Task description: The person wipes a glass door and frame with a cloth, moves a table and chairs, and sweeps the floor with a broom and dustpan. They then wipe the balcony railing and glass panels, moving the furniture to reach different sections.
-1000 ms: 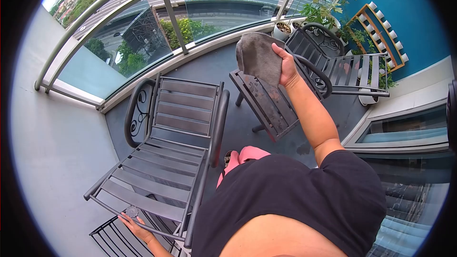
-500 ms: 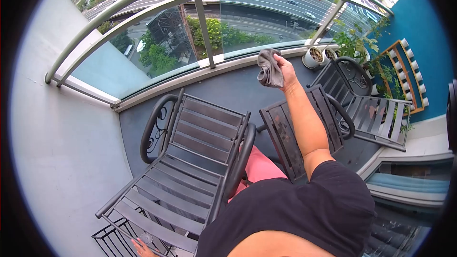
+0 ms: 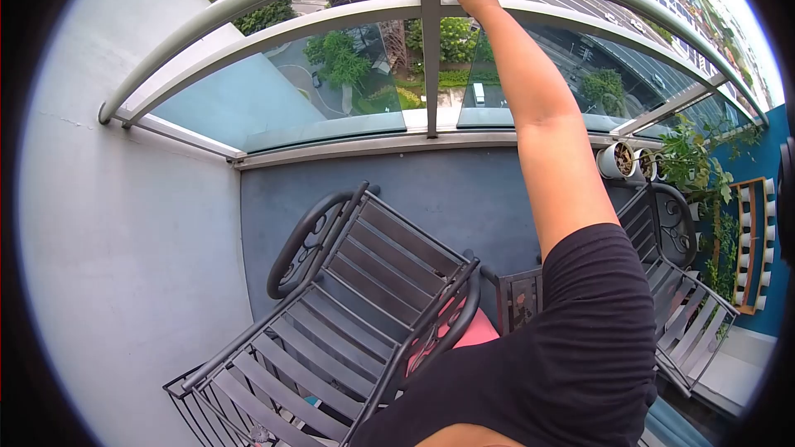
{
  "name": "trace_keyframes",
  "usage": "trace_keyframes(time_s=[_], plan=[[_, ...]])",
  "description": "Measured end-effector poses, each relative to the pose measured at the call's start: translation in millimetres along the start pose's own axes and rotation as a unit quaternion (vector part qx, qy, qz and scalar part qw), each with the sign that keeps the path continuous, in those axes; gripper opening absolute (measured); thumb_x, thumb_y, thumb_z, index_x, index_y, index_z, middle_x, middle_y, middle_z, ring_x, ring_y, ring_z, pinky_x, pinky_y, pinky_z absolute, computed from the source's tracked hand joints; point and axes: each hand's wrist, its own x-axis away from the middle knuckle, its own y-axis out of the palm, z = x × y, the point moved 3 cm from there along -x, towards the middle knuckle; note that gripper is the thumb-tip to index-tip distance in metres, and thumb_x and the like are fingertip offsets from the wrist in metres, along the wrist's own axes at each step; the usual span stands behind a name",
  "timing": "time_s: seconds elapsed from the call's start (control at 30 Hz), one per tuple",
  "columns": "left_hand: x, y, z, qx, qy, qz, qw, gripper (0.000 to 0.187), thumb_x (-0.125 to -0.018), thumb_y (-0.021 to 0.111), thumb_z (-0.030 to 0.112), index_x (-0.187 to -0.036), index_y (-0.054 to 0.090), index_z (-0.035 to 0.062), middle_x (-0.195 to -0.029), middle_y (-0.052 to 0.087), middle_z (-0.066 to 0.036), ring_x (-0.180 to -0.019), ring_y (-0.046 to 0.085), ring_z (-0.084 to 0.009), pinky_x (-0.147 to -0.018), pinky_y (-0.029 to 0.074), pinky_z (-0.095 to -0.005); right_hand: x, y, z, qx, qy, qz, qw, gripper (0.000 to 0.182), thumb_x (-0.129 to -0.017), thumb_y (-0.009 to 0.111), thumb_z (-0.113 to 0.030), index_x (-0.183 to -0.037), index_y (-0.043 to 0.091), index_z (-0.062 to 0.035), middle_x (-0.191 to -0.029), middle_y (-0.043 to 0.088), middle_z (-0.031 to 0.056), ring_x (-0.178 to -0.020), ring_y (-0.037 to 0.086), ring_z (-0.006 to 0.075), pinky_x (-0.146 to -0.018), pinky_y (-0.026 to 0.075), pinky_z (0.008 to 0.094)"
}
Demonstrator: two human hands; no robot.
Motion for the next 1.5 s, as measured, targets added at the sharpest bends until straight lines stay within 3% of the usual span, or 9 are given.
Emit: trace_keyframes(time_s=[0.27, 0.33, 0.47, 0.73, 1.03, 1.13, 1.17, 1.37, 1.5], plan=[[-6, -8, 115, 0.064, -0.062, -0.069, 0.994, 0.065, -0.072, 0.058, 0.005, -0.133, 0.037, 0.0006, -0.132, 0.037, -0.029, -0.123, 0.033, -0.0429, -0.105, 0.023, -0.0463, 32, 2, -5, 0.037, -0.196, 0.004, 0.980, 0.028, -0.071, 0.054, -0.004, -0.094, 0.067, -0.0125, -0.102, 0.064, 0.0062, -0.101, 0.055, 0.0272, -0.091, 0.043, 0.0363], [-20, 29, 78, 0.056, 0.008, -0.035, 0.998, 0.066, -0.072, 0.059, 0.006, -0.134, 0.037, 0.0018, -0.134, 0.035, -0.029, -0.122, 0.033, -0.0430, -0.105, 0.023, -0.0464, 45, -16, -30, 0.128, -0.220, -0.186, 0.949, 0.018, -0.070, 0.057, -0.003, -0.083, 0.068, -0.0099, -0.094, 0.064, 0.0069, -0.097, 0.057, 0.0269, -0.086, 0.045, 0.0362], [-50, 60, 89, 0.054, 0.069, -0.015, 0.996, 0.071, -0.069, 0.058, 0.005, -0.136, 0.036, 0.0079, -0.139, 0.030, -0.024, -0.127, 0.030, -0.0405, -0.105, 0.025, -0.0440, 63, -2, -119, 0.108, -0.357, 0.043, 0.927, 0.015, -0.074, 0.051, -0.006, -0.085, 0.061, -0.0034, -0.092, 0.059, 0.0097, -0.091, 0.057, 0.0256, -0.082, 0.046, 0.0343], [-64, 30, 178, 0.065, 0.131, -0.002, 0.989, 0.067, -0.069, 0.050, -0.001, -0.134, 0.039, 0.0080, -0.138, 0.036, -0.018, -0.131, 0.025, -0.0400, -0.106, 0.023, -0.0420, 23, 52, -129, 0.322, -0.128, -0.191, 0.918, 0.025, -0.081, 0.053, -0.015, -0.101, 0.067, -0.0070, -0.108, 0.062, 0.0108, -0.108, 0.051, 0.0261, -0.085, 0.039, 0.0370], [-37, 48, 150, 0.091, 0.119, 0.011, 0.989, 0.066, -0.068, 0.051, -0.001, -0.133, 0.040, 0.0054, -0.136, 0.038, -0.020, -0.129, 0.028, -0.0395, -0.107, 0.021, -0.0428, 97, 26, -100, 0.162, 0.040, -0.324, 0.931, 0.023, -0.081, 0.055, -0.019, -0.094, 0.068, -0.0070, -0.108, 0.063, 0.0137, -0.100, 0.061, 0.0289, -0.080, 0.050, 0.0426], [-41, 66, 154, 0.104, 0.247, 0.058, 0.962, 0.058, -0.073, 0.051, 0.000, -0.130, 0.044, 0.0030, -0.118, 0.055, -0.017, -0.112, 0.051, -0.0305, -0.099, 0.034, -0.0383, 218, 17, -55, 0.103, 0.036, -0.549, 0.828, 0.015, -0.071, 0.059, -0.009, -0.079, 0.071, -0.0055, -0.080, 0.068, 0.0133, -0.070, 0.067, 0.0270, -0.059, 0.054, 0.0406], [-48, 75, 166, 0.219, 0.187, -0.043, 0.957, 0.055, -0.077, 0.054, 0.001, -0.131, 0.045, 0.0044, -0.108, 0.059, -0.014, -0.097, 0.054, -0.0225, -0.086, 0.040, -0.0324, 266, -35, -62, 0.018, 0.191, -0.639, 0.744, 0.016, -0.073, 0.056, -0.009, -0.078, 0.071, -0.0066, -0.077, 0.067, 0.0134, -0.058, 0.065, 0.0267, -0.054, 0.053, 0.0405], [7, 39, 366, 0.481, 0.359, -0.316, 0.735, 0.033, -0.089, 0.054, 0.021, -0.112, 0.060, -0.0012, -0.065, 0.060, -0.006, -0.070, 0.058, -0.0111, -0.071, 0.044, -0.0247, 593, -132, -14, -0.232, 0.380, -0.555, 0.703, 0.031, -0.064, 0.058, -0.001, -0.094, 0.066, -0.0048, -0.080, 0.064, 0.0090, -0.069, 0.060, 0.0185, -0.062, 0.049, 0.0338], [178, -61, 425, 0.321, 0.666, -0.618, 0.267, 0.096, -0.080, 0.027, 0.074, -0.118, 0.052, -0.0108, -0.068, 0.061, -0.012, -0.086, 0.060, -0.0225, -0.089, 0.040, -0.0358, 738, -246, -40, -0.342, 0.539, -0.420, 0.645, 0.031, -0.066, 0.055, 0.003, -0.095, 0.064, -0.0012, -0.082, 0.064, 0.0076, -0.073, 0.060, 0.0156, -0.064, 0.048, 0.0307]])
